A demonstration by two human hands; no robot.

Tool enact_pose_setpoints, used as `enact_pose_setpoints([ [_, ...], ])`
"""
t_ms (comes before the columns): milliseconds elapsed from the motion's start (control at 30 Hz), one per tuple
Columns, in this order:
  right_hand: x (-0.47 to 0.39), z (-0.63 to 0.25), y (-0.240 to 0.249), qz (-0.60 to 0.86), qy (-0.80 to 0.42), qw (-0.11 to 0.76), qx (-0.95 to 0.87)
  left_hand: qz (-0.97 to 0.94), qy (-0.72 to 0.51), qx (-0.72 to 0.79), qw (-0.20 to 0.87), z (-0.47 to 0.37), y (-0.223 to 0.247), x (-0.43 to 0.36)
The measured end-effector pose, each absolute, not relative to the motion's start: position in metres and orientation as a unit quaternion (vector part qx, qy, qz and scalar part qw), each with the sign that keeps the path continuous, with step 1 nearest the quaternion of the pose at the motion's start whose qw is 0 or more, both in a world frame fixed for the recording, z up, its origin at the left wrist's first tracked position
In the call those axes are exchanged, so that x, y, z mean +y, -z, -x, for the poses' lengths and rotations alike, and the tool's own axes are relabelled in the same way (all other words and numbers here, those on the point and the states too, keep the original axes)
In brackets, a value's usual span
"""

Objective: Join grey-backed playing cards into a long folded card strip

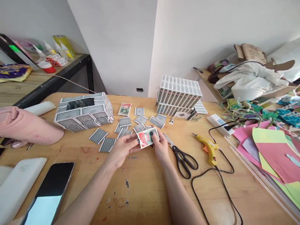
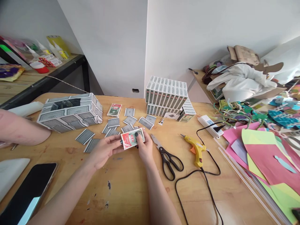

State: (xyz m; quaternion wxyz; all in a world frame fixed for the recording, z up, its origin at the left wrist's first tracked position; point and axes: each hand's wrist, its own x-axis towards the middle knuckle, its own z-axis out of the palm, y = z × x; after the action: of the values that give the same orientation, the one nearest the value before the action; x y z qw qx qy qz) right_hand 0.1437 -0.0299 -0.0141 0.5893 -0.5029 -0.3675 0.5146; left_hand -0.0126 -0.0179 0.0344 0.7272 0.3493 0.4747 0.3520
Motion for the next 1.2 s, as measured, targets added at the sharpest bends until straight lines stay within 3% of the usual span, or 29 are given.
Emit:
enact_pose_setpoints([
  [267, -0.033, -0.138, 0.010, 0.522, -0.465, 0.556, -0.449, -0.349, -0.324, 0.481, 0.736, 0.006, -0.022, -0.022],
  [600, -0.031, -0.141, 0.009, 0.496, -0.538, 0.568, -0.376, -0.371, -0.332, 0.481, 0.721, 0.007, -0.019, -0.028],
  [1200, -0.032, -0.141, 0.010, 0.492, -0.566, 0.563, -0.349, -0.354, -0.344, 0.436, 0.752, 0.010, -0.018, -0.037],
])
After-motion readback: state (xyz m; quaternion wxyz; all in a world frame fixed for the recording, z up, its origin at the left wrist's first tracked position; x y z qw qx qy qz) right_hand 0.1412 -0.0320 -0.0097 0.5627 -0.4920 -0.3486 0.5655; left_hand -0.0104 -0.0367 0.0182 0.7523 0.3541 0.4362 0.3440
